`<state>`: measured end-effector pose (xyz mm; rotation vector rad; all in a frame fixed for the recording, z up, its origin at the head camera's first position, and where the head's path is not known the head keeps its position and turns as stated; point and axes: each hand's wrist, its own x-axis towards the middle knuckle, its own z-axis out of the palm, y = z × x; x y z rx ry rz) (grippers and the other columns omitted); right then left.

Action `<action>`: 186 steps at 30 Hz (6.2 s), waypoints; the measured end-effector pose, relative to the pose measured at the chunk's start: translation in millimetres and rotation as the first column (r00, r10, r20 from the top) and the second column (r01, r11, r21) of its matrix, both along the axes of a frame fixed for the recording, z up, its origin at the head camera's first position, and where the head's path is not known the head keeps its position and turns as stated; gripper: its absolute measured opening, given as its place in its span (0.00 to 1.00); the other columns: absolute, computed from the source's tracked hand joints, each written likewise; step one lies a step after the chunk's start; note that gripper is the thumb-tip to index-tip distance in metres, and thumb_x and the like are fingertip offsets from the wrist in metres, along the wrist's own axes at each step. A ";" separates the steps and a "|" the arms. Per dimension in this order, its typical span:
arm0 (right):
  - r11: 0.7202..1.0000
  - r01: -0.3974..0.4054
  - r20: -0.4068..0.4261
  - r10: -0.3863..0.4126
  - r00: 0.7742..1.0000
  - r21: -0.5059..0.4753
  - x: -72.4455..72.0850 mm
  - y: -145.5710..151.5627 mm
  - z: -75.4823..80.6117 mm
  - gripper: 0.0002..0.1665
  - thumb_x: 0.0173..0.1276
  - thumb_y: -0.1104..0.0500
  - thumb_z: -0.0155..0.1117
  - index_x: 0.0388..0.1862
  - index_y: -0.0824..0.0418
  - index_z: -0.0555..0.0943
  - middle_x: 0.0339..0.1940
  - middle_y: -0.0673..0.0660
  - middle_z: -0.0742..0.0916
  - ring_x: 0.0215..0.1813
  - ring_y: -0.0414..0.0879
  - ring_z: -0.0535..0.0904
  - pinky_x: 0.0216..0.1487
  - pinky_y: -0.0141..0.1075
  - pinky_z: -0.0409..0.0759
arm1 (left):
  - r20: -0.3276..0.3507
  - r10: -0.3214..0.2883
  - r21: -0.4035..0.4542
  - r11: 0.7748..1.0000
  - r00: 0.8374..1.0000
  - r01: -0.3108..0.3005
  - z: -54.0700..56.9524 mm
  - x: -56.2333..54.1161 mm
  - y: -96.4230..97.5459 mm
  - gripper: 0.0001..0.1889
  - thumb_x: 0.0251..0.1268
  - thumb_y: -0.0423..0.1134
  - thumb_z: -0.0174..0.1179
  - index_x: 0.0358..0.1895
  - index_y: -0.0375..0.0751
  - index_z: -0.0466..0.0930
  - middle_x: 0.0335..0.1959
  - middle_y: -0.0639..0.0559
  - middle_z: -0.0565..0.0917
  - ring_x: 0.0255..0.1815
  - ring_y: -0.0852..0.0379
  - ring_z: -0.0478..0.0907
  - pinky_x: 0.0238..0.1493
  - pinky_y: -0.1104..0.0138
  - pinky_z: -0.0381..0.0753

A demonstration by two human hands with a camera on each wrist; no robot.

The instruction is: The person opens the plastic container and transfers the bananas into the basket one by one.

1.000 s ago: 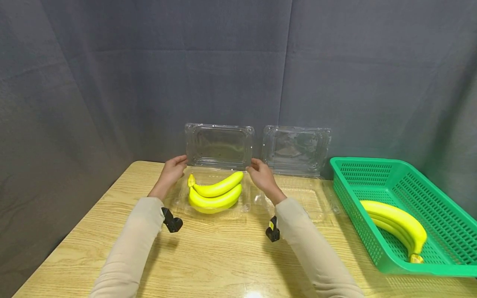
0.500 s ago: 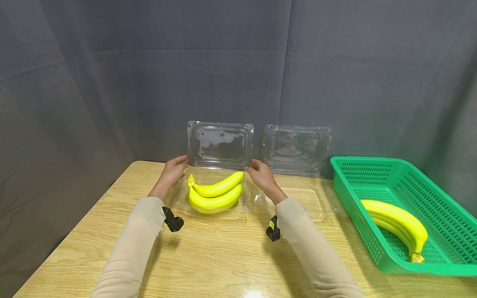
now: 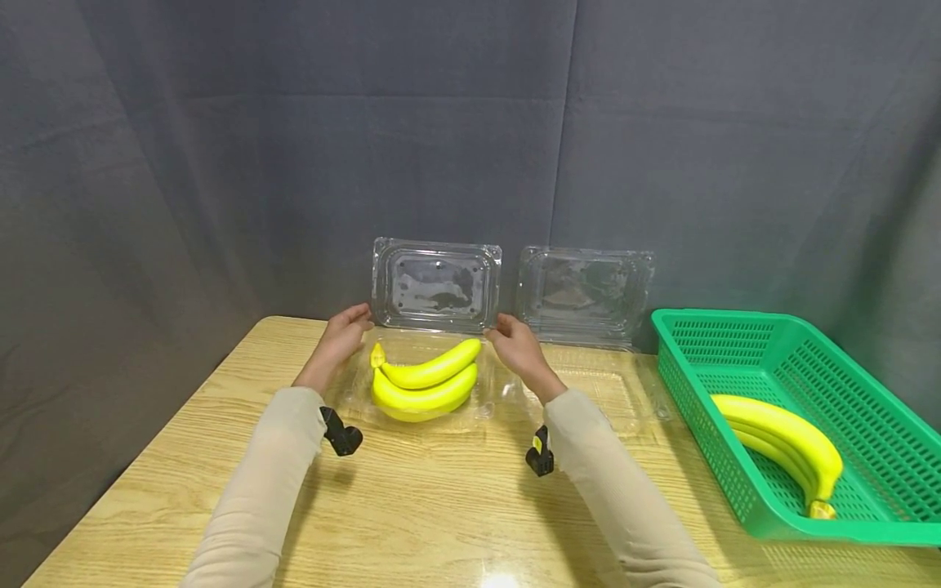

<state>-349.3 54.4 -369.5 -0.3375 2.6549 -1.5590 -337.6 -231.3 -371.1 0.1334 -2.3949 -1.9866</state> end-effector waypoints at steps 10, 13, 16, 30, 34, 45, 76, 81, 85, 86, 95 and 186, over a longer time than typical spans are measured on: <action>1.000 0.005 -0.037 -0.004 0.999 0.013 -1.5 2.9 3.8 0.36 0.76 0.51 0.50 0.75 0.69 0.58 0.69 0.66 0.70 0.70 0.59 0.65 0.67 0.49 0.65 | -0.062 -0.010 0.001 1.000 0.998 0.010 4.7 7.3 -8.9 0.29 0.76 0.32 0.41 0.76 0.30 0.47 0.75 0.37 0.54 0.74 0.43 0.52 0.70 0.48 0.56; 1.000 0.007 -0.061 -0.006 0.998 0.025 -0.6 3.0 6.1 0.35 0.76 0.50 0.50 0.74 0.69 0.59 0.68 0.66 0.71 0.68 0.59 0.67 0.66 0.50 0.65 | -0.102 0.004 -0.009 1.000 0.995 -0.005 5.6 12.4 -13.0 0.28 0.76 0.32 0.42 0.75 0.30 0.49 0.75 0.37 0.56 0.74 0.43 0.53 0.70 0.49 0.55; 1.000 0.010 -0.087 -0.008 0.996 0.015 0.8 3.2 8.7 0.35 0.76 0.51 0.51 0.73 0.69 0.60 0.68 0.66 0.72 0.67 0.59 0.68 0.66 0.49 0.66 | -0.137 0.008 -0.027 1.000 0.991 -0.012 7.0 17.0 -15.2 0.28 0.76 0.32 0.43 0.75 0.30 0.50 0.74 0.36 0.57 0.73 0.43 0.54 0.70 0.50 0.55; 0.999 -0.032 -0.199 0.024 0.980 -0.035 7.0 5.5 22.0 0.34 0.76 0.50 0.53 0.73 0.66 0.63 0.65 0.64 0.75 0.64 0.56 0.72 0.62 0.47 0.71 | -0.235 0.018 -0.126 0.991 0.972 -0.049 17.3 35.1 -17.3 0.29 0.76 0.36 0.48 0.75 0.32 0.53 0.73 0.39 0.60 0.73 0.45 0.56 0.70 0.55 0.58; 0.996 -0.067 -0.262 0.051 0.964 -0.053 10.8 4.8 26.3 0.32 0.75 0.49 0.55 0.72 0.65 0.66 0.63 0.63 0.77 0.61 0.55 0.75 0.60 0.48 0.73 | -0.245 0.011 -0.148 0.988 0.969 -0.049 18.9 43.0 -16.7 0.31 0.76 0.41 0.50 0.75 0.34 0.53 0.73 0.40 0.60 0.73 0.45 0.56 0.69 0.54 0.59; 0.977 -0.207 -0.365 0.174 0.915 -0.053 18.8 0.6 34.2 0.27 0.71 0.51 0.63 0.65 0.60 0.75 0.63 0.58 0.79 0.63 0.52 0.74 0.63 0.50 0.69 | -0.293 -0.038 -0.216 0.976 0.955 -0.028 21.8 68.7 -13.0 0.39 0.71 0.50 0.57 0.76 0.37 0.51 0.75 0.41 0.57 0.74 0.47 0.55 0.69 0.54 0.59; 0.891 -0.418 -0.281 0.453 0.846 0.179 6.7 0.7 19.3 0.31 0.59 0.56 0.74 0.62 0.58 0.78 0.64 0.53 0.78 0.66 0.51 0.69 0.61 0.54 0.70 | -0.199 -0.129 -0.195 0.977 0.972 0.089 -17.2 95.6 -8.6 0.52 0.61 0.43 0.68 0.78 0.35 0.38 0.78 0.40 0.41 0.77 0.44 0.37 0.73 0.50 0.44; 0.882 -0.419 -0.266 0.466 0.844 0.215 5.5 -0.8 15.7 0.32 0.57 0.55 0.75 0.61 0.60 0.78 0.62 0.54 0.79 0.65 0.52 0.70 0.59 0.53 0.71 | -0.173 -0.138 -0.193 0.976 0.975 0.105 -22.2 93.7 -9.5 0.54 0.60 0.44 0.69 0.78 0.36 0.37 0.78 0.39 0.40 0.77 0.42 0.36 0.72 0.49 0.44; 0.877 -0.424 -0.245 0.473 0.846 0.225 6.2 -1.6 14.1 0.33 0.57 0.54 0.75 0.62 0.59 0.78 0.64 0.55 0.78 0.65 0.53 0.70 0.59 0.53 0.71 | -0.158 -0.164 -0.191 0.973 0.974 0.133 -26.7 92.9 -9.4 0.55 0.59 0.44 0.69 0.78 0.35 0.36 0.78 0.38 0.38 0.77 0.41 0.35 0.72 0.49 0.43; 0.876 -0.425 -0.243 0.474 0.846 0.229 6.2 -2.1 13.6 0.33 0.57 0.54 0.75 0.62 0.59 0.78 0.64 0.55 0.77 0.65 0.53 0.70 0.60 0.53 0.71 | -0.155 -0.170 -0.188 0.972 0.973 0.139 -27.6 92.9 -9.3 0.55 0.59 0.44 0.69 0.77 0.35 0.35 0.78 0.37 0.38 0.77 0.41 0.35 0.72 0.48 0.43; 0.877 -0.418 -0.227 0.468 0.854 0.237 6.6 -8.3 10.2 0.33 0.57 0.56 0.76 0.61 0.59 0.78 0.63 0.55 0.78 0.66 0.54 0.69 0.64 0.49 0.67 | -0.121 -0.164 -0.183 0.973 0.979 0.140 -35.0 93.7 -8.3 0.57 0.55 0.43 0.73 0.77 0.35 0.38 0.76 0.32 0.39 0.76 0.39 0.36 0.72 0.49 0.44; 0.865 -0.354 -0.347 0.474 0.809 0.357 12.5 -10.3 -0.1 0.24 0.56 0.59 0.76 0.52 0.65 0.83 0.53 0.59 0.85 0.59 0.54 0.77 0.62 0.45 0.71 | -0.053 -0.156 -0.232 0.963 0.986 0.139 -42.9 91.3 2.0 0.57 0.54 0.42 0.73 0.78 0.35 0.38 0.77 0.33 0.41 0.75 0.34 0.41 0.70 0.46 0.52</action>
